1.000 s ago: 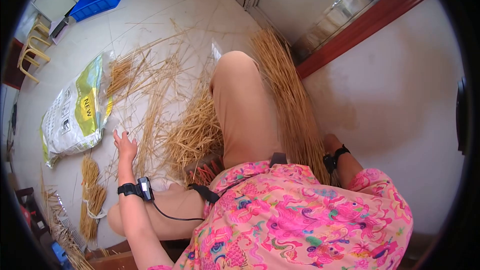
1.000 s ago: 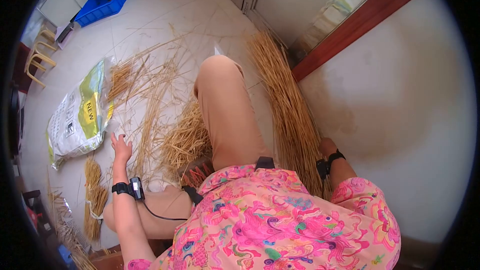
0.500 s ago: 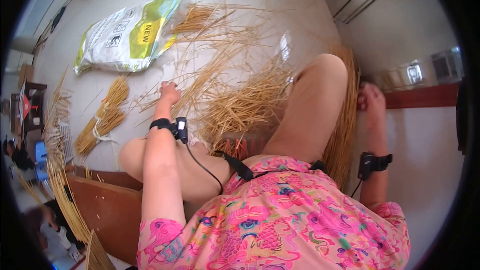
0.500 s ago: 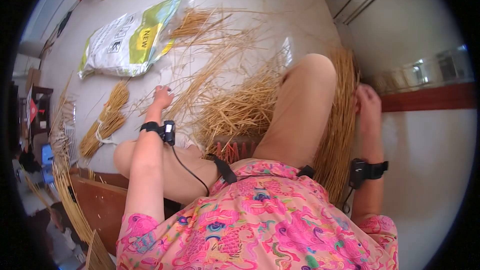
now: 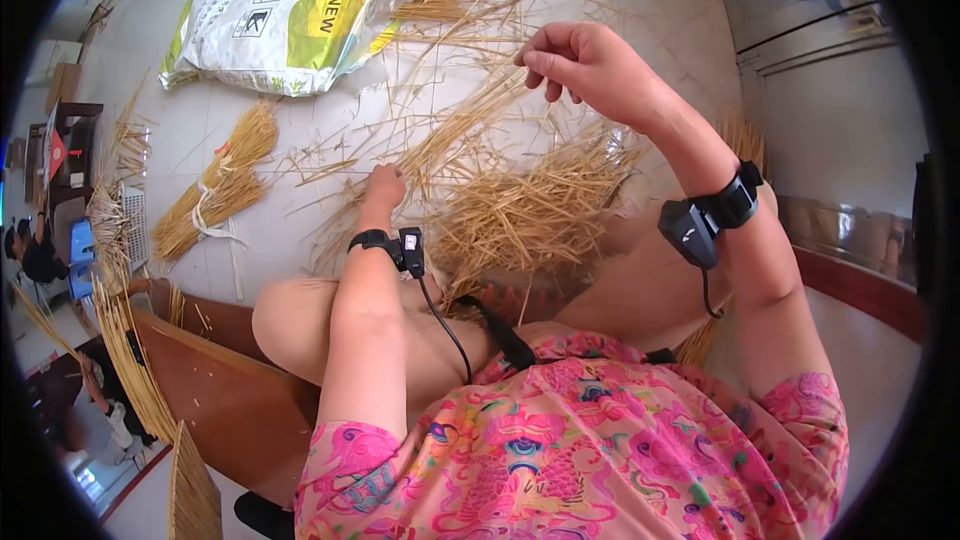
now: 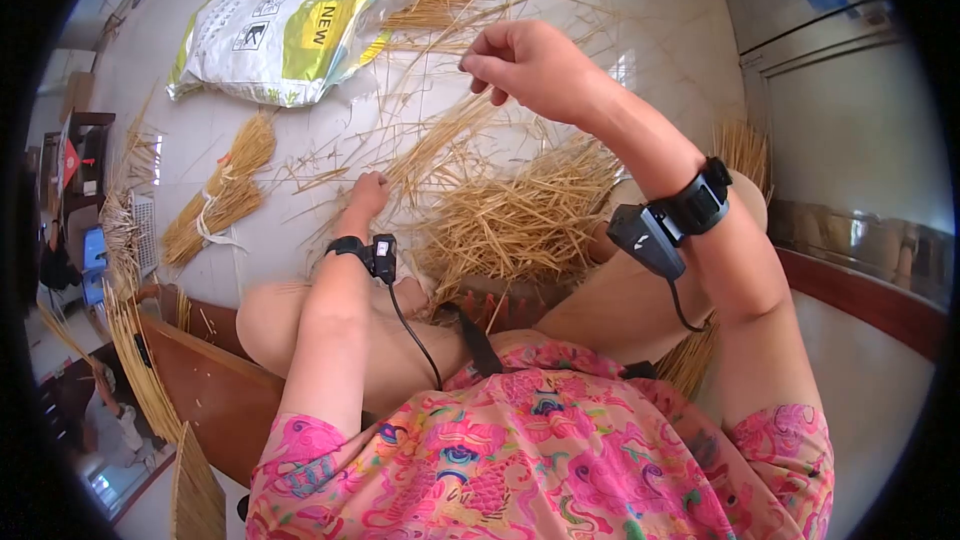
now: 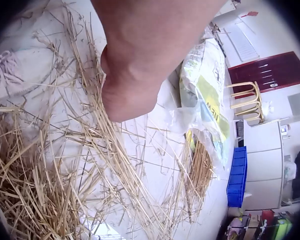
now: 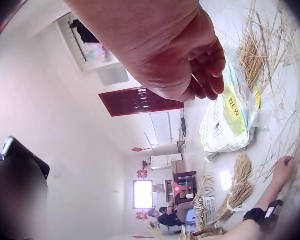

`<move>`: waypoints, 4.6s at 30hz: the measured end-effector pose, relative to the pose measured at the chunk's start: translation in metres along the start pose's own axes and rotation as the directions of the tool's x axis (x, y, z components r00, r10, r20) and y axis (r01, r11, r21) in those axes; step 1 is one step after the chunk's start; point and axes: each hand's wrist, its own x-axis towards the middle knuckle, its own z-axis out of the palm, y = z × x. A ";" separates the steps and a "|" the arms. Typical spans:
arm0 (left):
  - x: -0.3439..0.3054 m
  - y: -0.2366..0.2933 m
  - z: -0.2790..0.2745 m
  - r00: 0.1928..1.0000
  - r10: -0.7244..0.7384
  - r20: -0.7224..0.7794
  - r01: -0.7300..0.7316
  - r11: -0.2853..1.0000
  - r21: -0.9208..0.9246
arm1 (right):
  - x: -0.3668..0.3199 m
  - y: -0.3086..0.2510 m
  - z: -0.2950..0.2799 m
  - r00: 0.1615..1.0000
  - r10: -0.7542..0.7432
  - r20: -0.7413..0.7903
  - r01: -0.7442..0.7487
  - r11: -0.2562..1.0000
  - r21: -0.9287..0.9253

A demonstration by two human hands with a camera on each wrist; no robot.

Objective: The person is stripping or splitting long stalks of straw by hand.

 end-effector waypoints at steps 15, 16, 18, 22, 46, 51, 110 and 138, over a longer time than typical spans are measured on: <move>0.019 0.013 0.050 0.941 -0.095 -0.325 0.063 0.992 -0.106 | 0.018 0.009 0.004 0.997 0.016 -0.079 -0.041 0.942 -0.334; 0.018 0.016 0.050 0.949 -0.087 -0.302 0.059 0.993 -0.103 | 0.017 0.010 0.005 0.997 0.007 -0.082 -0.034 0.944 -0.329; 0.015 0.021 0.049 0.964 -0.072 -0.258 0.048 0.994 -0.097 | 0.017 0.010 0.008 0.997 0.005 -0.079 -0.031 0.945 -0.326; 0.011 0.029 0.049 0.956 -0.068 -0.285 0.046 0.996 -0.082 | 0.019 0.008 0.010 0.998 0.004 -0.069 -0.028 0.938 -0.345; -0.070 0.071 -0.207 0.982 0.146 0.122 -0.067 0.866 -0.496 | 0.002 0.018 0.011 0.988 -0.151 0.018 0.140 0.864 -0.484; -0.114 0.099 -0.243 0.945 0.233 0.229 0.037 0.621 -0.783 | 0.001 0.027 0.016 0.985 -0.148 0.083 0.170 0.890 -0.423; -0.093 0.217 -0.201 0.888 0.353 -0.294 -0.439 0.466 -0.768 | 0.019 0.017 0.036 0.998 -0.017 -0.055 0.023 0.995 0.102; -0.102 0.204 -0.203 0.920 0.376 0.112 0.067 0.129 -0.989 | 0.018 0.028 0.032 0.993 0.066 0.096 -0.096 0.930 0.354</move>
